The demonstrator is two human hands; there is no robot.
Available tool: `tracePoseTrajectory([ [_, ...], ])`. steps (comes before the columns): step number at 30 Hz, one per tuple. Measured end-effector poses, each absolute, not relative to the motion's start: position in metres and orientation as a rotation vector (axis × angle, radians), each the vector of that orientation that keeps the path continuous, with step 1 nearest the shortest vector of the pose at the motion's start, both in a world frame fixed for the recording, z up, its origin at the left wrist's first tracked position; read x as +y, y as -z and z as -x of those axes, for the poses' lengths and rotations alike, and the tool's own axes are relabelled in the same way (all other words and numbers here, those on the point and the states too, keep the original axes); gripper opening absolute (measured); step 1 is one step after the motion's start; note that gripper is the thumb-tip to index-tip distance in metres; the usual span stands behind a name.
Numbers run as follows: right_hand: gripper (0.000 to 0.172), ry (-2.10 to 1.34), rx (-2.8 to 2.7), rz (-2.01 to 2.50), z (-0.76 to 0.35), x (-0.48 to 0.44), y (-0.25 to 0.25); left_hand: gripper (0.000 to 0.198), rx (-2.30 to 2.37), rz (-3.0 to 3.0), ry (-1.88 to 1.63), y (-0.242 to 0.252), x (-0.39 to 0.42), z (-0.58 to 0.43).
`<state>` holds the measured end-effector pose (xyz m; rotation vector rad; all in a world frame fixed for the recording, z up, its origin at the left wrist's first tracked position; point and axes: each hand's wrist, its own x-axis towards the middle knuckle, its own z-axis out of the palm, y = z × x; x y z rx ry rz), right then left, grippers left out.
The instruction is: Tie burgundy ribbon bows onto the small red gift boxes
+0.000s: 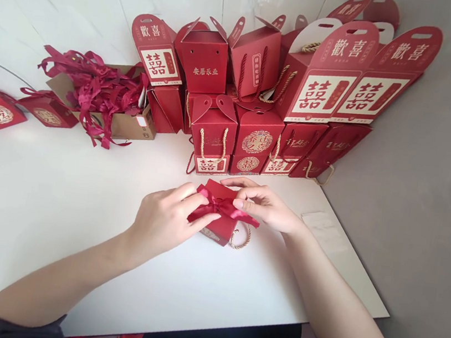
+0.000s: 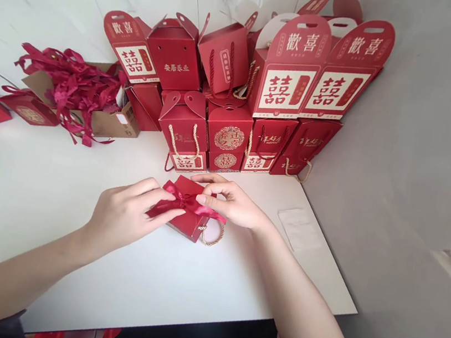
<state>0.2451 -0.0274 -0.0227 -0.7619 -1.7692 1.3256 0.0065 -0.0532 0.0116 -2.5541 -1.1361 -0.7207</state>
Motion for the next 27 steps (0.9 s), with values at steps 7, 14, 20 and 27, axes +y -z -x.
tracePoseTrajectory([
  [7, 0.024, -1.32, -1.683, 0.791, -0.243, -0.03, 0.021, 0.011, -0.905, 2.45, 0.625, -0.009, -0.059, -0.01],
  [14, 0.022, -1.303, -1.693, 0.769, -0.241, -0.03, 0.024, 0.011, -0.916, 2.491, 0.563, -0.015, -0.059, -0.011],
  [20, 0.021, -1.287, -1.767, 0.748, -0.24, -0.029, 0.026, 0.012, -0.874, 2.526, 0.493, -0.019, -0.056, -0.008],
  [27, 0.019, -1.29, -1.756, 0.759, -0.238, -0.03, 0.025, 0.016, -1.159, 2.706, 0.564, -0.024, -0.05, -0.007],
])
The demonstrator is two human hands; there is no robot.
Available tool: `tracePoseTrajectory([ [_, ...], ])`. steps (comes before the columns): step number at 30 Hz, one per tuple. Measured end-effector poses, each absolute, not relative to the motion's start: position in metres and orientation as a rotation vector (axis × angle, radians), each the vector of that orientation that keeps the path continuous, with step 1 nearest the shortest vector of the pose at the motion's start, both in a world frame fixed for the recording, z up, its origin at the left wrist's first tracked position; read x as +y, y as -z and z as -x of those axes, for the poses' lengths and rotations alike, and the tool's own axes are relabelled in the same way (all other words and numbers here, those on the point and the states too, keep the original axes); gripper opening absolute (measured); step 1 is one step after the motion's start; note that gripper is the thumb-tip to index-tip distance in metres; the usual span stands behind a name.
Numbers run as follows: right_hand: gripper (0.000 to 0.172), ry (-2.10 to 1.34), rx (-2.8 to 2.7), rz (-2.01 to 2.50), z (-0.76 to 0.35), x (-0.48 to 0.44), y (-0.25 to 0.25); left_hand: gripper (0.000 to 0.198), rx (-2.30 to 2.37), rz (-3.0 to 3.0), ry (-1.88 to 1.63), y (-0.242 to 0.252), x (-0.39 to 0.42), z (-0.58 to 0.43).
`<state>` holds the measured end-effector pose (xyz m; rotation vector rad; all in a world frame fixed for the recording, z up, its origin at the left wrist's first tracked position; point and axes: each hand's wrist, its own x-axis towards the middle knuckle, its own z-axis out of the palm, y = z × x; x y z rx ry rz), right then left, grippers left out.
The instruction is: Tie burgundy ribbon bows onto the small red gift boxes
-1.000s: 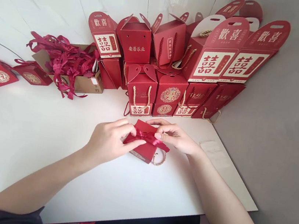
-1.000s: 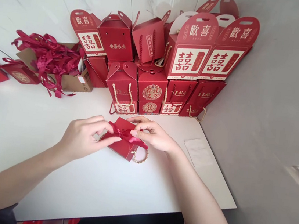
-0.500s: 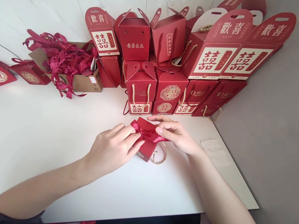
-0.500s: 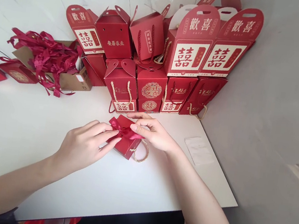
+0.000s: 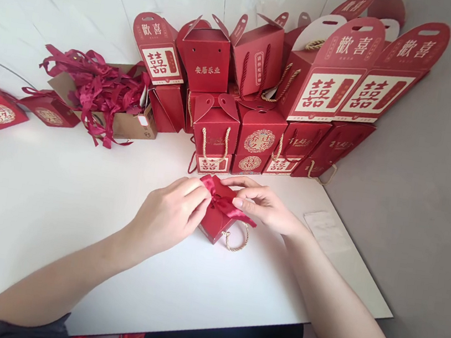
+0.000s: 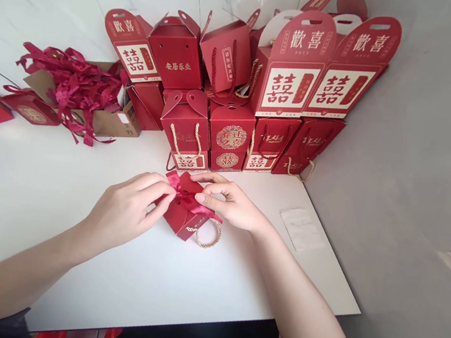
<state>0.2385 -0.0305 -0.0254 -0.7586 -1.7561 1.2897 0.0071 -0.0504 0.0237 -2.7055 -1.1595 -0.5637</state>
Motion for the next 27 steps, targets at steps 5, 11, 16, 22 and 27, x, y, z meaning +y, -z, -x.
tracePoseTrajectory([
  [5, 0.023, -1.292, -1.713, 0.815, -0.237, -0.03, 0.025, 0.029, -1.68, 3.012, 0.608, -0.029, -0.043, -0.008],
  [11, 0.032, -1.401, -1.589, 0.973, -0.236, -0.029, 0.027, 0.045, -2.068, 3.151, 0.404, -0.032, -0.033, 0.003],
  [16, 0.03, -1.342, -1.63, 0.936, -0.236, -0.027, 0.03, 0.046, -2.158, 3.248, 0.303, -0.03, -0.025, 0.006],
  [22, 0.029, -1.136, -1.655, 0.941, -0.231, -0.027, 0.036, 0.045, -2.227, 3.376, 0.168, -0.032, -0.017, 0.007],
  [27, 0.026, -1.081, -1.737, 0.951, -0.23, -0.029, 0.035, 0.046, -2.322, 3.54, 0.07, -0.033, -0.013, 0.007],
])
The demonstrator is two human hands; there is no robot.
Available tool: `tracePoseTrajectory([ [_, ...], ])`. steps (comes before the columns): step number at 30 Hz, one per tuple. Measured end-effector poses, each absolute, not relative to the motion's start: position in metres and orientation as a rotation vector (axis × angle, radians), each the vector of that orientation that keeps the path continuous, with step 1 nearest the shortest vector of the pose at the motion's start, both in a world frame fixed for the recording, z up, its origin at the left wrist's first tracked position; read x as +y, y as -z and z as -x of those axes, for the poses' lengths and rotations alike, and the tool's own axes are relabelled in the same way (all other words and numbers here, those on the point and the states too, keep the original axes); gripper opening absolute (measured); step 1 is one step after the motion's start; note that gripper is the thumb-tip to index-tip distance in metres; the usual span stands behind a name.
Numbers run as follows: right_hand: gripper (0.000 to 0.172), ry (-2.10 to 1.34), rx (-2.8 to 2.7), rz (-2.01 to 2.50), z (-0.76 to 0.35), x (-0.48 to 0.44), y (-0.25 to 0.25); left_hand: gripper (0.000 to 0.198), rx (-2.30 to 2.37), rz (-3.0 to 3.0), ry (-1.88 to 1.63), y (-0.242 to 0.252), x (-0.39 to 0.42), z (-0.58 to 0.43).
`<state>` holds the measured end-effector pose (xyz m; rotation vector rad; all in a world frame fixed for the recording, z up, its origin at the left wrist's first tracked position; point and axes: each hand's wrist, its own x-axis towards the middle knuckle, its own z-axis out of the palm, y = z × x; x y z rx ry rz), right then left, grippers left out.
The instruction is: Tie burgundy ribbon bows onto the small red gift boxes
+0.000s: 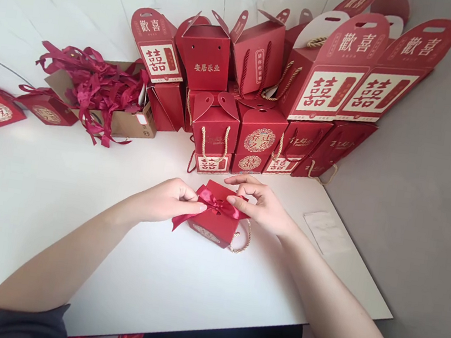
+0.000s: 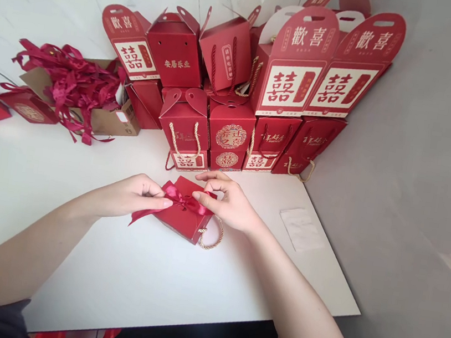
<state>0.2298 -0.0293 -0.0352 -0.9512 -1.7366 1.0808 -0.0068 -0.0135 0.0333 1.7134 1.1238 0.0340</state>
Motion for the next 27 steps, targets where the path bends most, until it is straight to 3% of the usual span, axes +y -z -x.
tracePoseTrajectory([
  [8, 0.032, -1.089, -1.709, 0.873, -0.226, -0.032, 0.037, 0.054, 1.052, -1.703, -0.021, -0.028, -0.01, 0.007],
  [27, 0.039, -1.073, -1.603, 0.98, -0.228, -0.028, 0.039, 0.046, 1.051, -1.49, -0.036, -0.023, -0.017, 0.001],
])
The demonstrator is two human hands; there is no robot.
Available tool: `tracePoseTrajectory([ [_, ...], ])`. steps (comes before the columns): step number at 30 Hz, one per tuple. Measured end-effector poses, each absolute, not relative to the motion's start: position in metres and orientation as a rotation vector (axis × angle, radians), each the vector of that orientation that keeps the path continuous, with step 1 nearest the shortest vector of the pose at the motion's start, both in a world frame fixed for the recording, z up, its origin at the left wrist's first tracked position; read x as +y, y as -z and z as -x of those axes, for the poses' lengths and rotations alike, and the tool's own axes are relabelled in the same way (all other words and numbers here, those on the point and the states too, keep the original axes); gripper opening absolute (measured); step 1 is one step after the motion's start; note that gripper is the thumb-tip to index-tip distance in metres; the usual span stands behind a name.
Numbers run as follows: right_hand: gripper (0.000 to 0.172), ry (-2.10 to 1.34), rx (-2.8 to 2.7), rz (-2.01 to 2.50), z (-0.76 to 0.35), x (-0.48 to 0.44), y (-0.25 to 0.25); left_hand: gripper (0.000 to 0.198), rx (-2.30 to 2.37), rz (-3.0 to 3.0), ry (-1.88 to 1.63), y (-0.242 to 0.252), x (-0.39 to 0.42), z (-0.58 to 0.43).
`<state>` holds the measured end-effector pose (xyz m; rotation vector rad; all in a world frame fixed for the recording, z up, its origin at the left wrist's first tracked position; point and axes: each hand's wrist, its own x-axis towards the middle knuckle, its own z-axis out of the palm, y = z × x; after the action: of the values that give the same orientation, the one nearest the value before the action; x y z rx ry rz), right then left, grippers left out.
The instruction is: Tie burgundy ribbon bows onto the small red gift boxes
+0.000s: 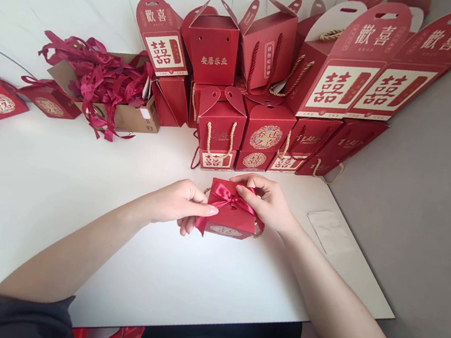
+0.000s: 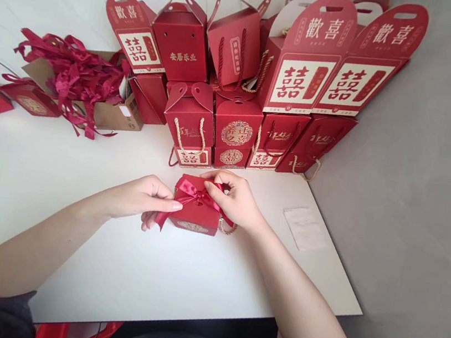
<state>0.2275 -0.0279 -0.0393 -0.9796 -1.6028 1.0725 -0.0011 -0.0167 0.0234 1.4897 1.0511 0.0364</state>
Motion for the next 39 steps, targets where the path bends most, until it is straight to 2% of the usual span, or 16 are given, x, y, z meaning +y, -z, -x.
tracePoseTrajectory([
  [5, 0.042, -1.205, -1.599, 1.025, -0.233, -0.026, 0.036, 0.042, 0.967, -1.586, 0.055, -0.024, -0.01, 0.006],
  [9, 0.047, -1.152, -1.649, 1.051, -0.233, -0.025, 0.035, 0.041, 0.919, -1.625, 0.182, -0.025, -0.003, 0.009],
  [15, 0.043, -1.217, -1.653, 0.987, -0.232, -0.03, 0.029, 0.042, 0.868, -1.693, 0.255, -0.028, 0.001, 0.015],
  [17, 0.041, -1.268, -1.625, 0.95, -0.232, -0.033, 0.025, 0.036, 0.936, -1.81, 0.081, -0.03, -0.002, 0.014],
  [21, 0.026, -1.228, -1.663, 0.866, -0.231, -0.036, 0.022, 0.026, 1.09, -2.17, -0.636, -0.032, -0.014, 0.002],
  [23, 0.016, -1.211, -1.677, 0.876, -0.233, -0.035, 0.022, 0.02, 1.033, -2.276, -0.733, -0.03, -0.02, -0.005],
  [26, 0.025, -1.187, -1.664, 0.954, -0.24, -0.031, 0.023, 0.012, 0.998, -2.306, -0.646, -0.027, -0.023, -0.011],
  [30, 0.029, -1.158, -1.744, 1.086, -0.259, -0.027, 0.017, 0.017, 0.998, -2.251, -0.607, -0.024, -0.017, -0.007],
  [39, 0.035, -1.49, -2.001, 1.152, -0.269, -0.032, 0.007, 0.042, 1.045, -1.96, -0.335, -0.018, -0.013, -0.001],
])
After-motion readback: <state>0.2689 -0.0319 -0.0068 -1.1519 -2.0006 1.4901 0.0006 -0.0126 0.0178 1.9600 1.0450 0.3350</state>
